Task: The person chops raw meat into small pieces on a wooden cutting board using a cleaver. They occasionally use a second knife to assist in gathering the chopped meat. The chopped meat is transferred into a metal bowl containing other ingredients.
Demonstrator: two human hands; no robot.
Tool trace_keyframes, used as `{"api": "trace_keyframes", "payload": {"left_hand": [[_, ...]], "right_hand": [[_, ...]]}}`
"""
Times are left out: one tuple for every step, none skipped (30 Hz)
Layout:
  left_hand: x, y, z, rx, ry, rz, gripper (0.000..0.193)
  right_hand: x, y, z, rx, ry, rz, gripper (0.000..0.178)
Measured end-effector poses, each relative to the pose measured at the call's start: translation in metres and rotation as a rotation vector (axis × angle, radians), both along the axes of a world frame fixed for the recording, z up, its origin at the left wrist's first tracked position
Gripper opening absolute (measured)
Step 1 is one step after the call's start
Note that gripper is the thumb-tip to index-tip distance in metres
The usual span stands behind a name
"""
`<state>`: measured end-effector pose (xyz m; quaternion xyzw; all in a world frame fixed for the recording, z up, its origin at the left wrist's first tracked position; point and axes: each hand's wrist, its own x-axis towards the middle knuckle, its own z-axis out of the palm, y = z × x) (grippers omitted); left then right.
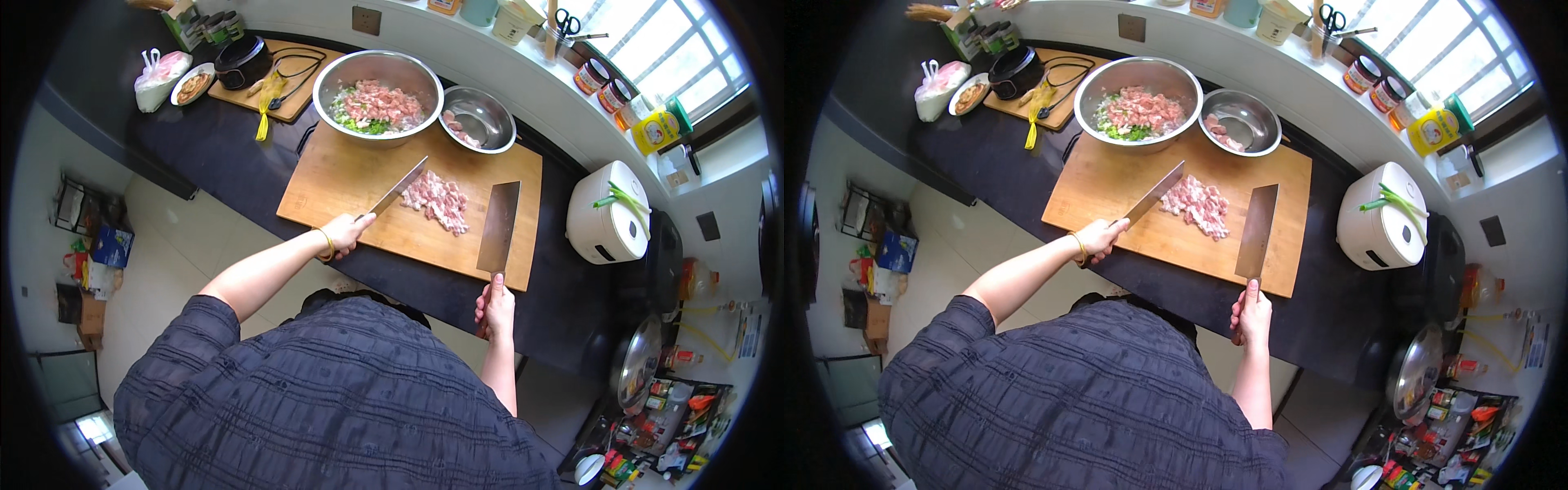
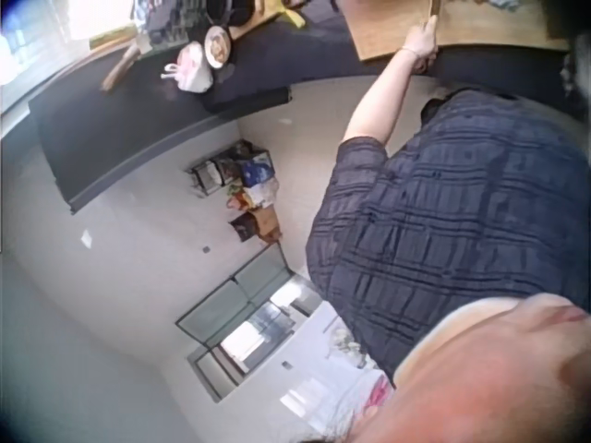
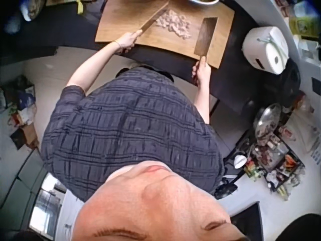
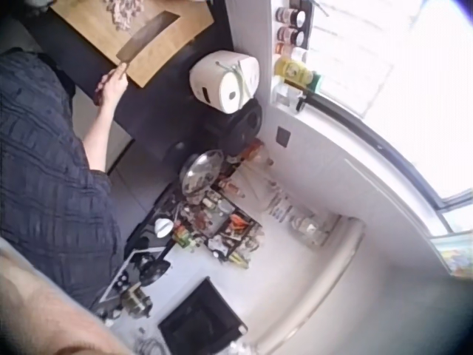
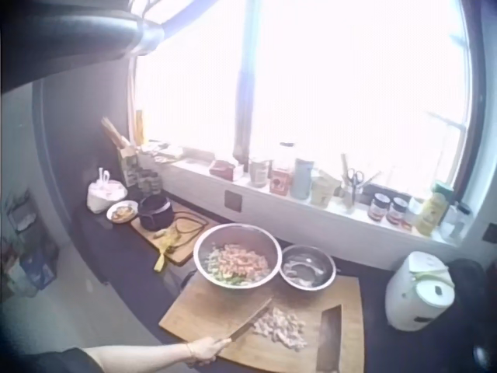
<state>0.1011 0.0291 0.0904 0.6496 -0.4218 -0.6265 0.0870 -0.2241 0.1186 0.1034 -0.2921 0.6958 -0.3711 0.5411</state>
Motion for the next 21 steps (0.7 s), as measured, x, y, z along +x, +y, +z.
{"api": "trace_keyframes", "payload": {"left_hand": [[-0.002,0.001,-0.001,0.022,0.017,-0.009,0.057],[-0.005,0.001,0.000,0.027,0.037,0.001,0.056],[-0.009,0.000,0.001,0.032,0.057,0.012,0.056],[-0.014,0.000,0.003,0.034,0.078,0.025,0.056],[-0.020,0.002,0.001,0.051,0.098,0.055,0.055],[-0.025,0.005,-0.003,0.066,0.140,0.080,0.055],[-0.030,0.007,-0.007,0.080,0.182,0.101,0.054],[-0.034,0.010,-0.006,0.096,0.202,0.098,0.053],[-0.035,0.012,-0.008,0.094,0.205,0.102,0.053],[-0.035,0.015,-0.008,0.095,0.229,0.112,0.052],[-0.034,0.017,-0.008,0.095,0.254,0.121,0.052],[-0.033,0.019,-0.007,0.101,0.267,0.149,0.052],[-0.030,0.022,-0.008,0.108,0.279,0.180,0.051],[-0.029,0.024,-0.007,0.115,0.292,0.210,0.051],[-0.028,0.026,-0.006,0.102,0.277,0.216,0.051],[-0.027,0.028,-0.005,0.088,0.264,0.221,0.051],[-0.027,0.029,-0.005,0.074,0.251,0.226,0.051],[-0.026,0.029,-0.005,0.058,0.240,0.220,0.051],[-0.026,0.029,-0.005,0.061,0.249,0.221,0.051],[-0.024,0.029,-0.005,0.065,0.258,0.226,0.051],[-0.023,0.030,-0.005,0.069,0.266,0.231,0.051]], "right_hand": [[-0.002,-0.001,-0.003,0.020,-0.025,-0.009,0.053],[-0.004,-0.004,-0.009,0.040,-0.051,-0.016,0.053],[-0.005,-0.006,-0.015,0.061,-0.077,-0.023,0.053],[-0.001,-0.010,-0.018,0.117,-0.094,-0.030,0.054],[0.003,-0.015,-0.022,0.176,-0.162,-0.036,0.054],[0.011,-0.020,-0.025,0.183,-0.165,-0.034,0.054],[0.020,-0.025,-0.027,0.186,-0.168,-0.036,0.054],[0.027,-0.030,-0.024,0.204,-0.227,-0.001,0.054],[0.038,-0.036,-0.021,0.170,-0.166,0.050,0.053],[0.046,-0.041,-0.019,0.132,-0.095,0.101,0.052],[0.052,-0.045,-0.017,0.094,-0.024,0.151,0.051],[0.058,-0.048,-0.013,0.078,0.019,0.189,0.051],[0.063,-0.050,-0.009,0.049,0.103,0.262,0.052],[0.067,-0.050,-0.004,0.018,0.132,0.304,0.052],[0.070,-0.050,-0.001,-0.012,0.161,0.345,0.053],[0.069,-0.050,-0.002,-0.041,0.174,0.314,0.053],[0.067,-0.048,-0.004,-0.071,0.187,0.283,0.053],[0.065,-0.048,-0.005,-0.100,0.201,0.251,0.052],[0.059,-0.051,-0.003,-0.117,0.235,0.219,0.050],[0.050,-0.056,0.004,-0.069,0.205,0.218,0.050],[0.042,-0.061,0.015,-0.022,0.175,0.216,0.050]]}}
